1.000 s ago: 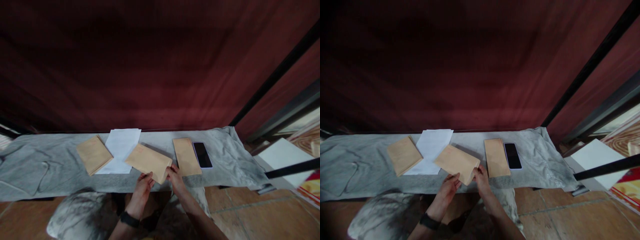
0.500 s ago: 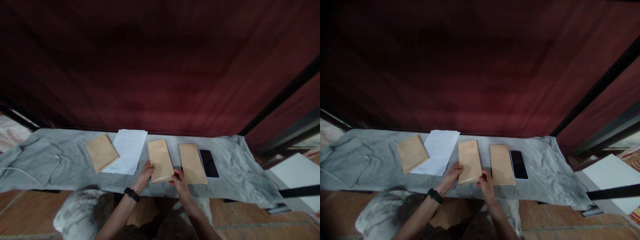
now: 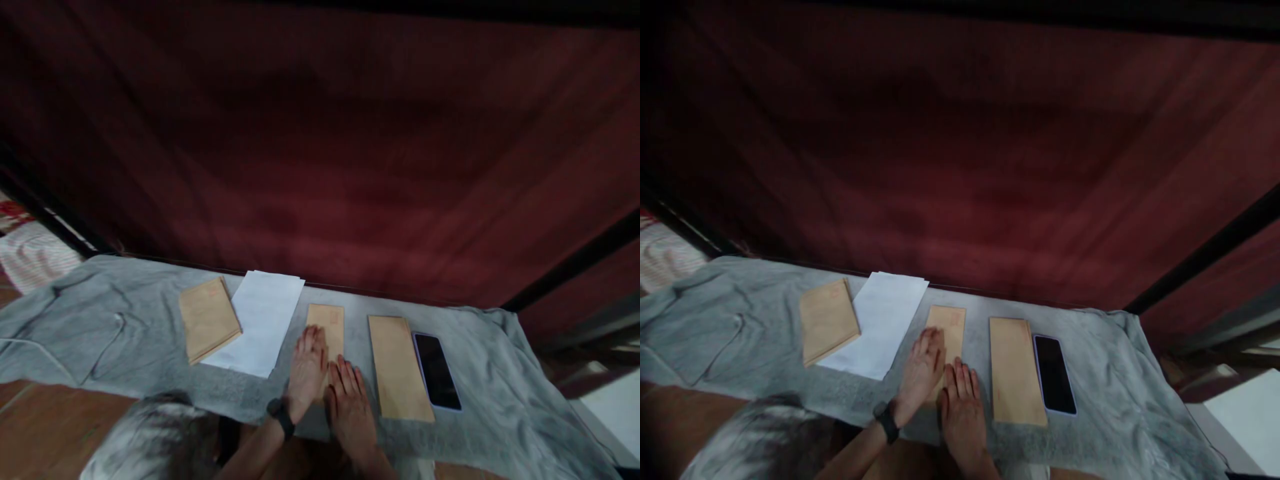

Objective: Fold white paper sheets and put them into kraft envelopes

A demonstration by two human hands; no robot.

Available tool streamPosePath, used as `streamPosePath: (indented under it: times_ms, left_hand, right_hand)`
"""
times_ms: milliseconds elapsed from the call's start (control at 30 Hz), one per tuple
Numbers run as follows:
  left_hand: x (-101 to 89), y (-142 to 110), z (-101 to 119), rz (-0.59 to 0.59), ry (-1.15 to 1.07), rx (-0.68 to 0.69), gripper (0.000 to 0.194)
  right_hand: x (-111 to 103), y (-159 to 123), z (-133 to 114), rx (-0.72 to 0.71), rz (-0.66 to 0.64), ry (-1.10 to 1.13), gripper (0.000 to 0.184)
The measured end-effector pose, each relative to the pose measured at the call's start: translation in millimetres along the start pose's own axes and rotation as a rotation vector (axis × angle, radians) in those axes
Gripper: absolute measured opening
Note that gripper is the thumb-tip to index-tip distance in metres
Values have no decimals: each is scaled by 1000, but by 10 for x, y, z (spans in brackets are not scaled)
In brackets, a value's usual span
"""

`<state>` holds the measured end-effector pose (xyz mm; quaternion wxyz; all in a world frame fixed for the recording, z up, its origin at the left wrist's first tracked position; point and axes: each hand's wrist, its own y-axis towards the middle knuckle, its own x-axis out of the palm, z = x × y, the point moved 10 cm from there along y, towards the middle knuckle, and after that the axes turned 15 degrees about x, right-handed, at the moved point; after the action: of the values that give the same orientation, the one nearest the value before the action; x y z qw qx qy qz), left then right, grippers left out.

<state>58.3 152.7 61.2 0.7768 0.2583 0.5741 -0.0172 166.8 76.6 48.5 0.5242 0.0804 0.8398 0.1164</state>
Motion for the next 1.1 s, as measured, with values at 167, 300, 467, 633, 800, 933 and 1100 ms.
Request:
streamPosePath:
  times_ms: [167, 300, 467, 633, 800, 933, 1100]
  left_hand:
    - [512, 544, 142, -173, -44, 286, 60]
    - [638, 648, 93, -239, -97, 400, 65]
    - [581, 510, 131, -255, -176, 484, 60]
    - [484, 337, 207, -285, -227, 530, 58]
    - [304, 120, 284, -268, -277, 561, 55]
    - [198, -65, 337, -288, -299, 568, 54]
    - [115, -366, 391, -315, -311, 564, 57]
  right_hand:
    - [-37, 3, -9, -15, 33, -19, 46]
    - [-75, 21, -39, -25, 30, 41, 49]
    - [-86, 19, -19, 21, 14, 98, 47]
    - [-44, -4, 28, -30, -38, 78, 43]
    - [-78, 14, 67, 14, -67, 136, 37]
    - [-100, 32, 123, 60, -67, 222, 26]
    - [30, 247, 265, 60, -50, 269, 40]
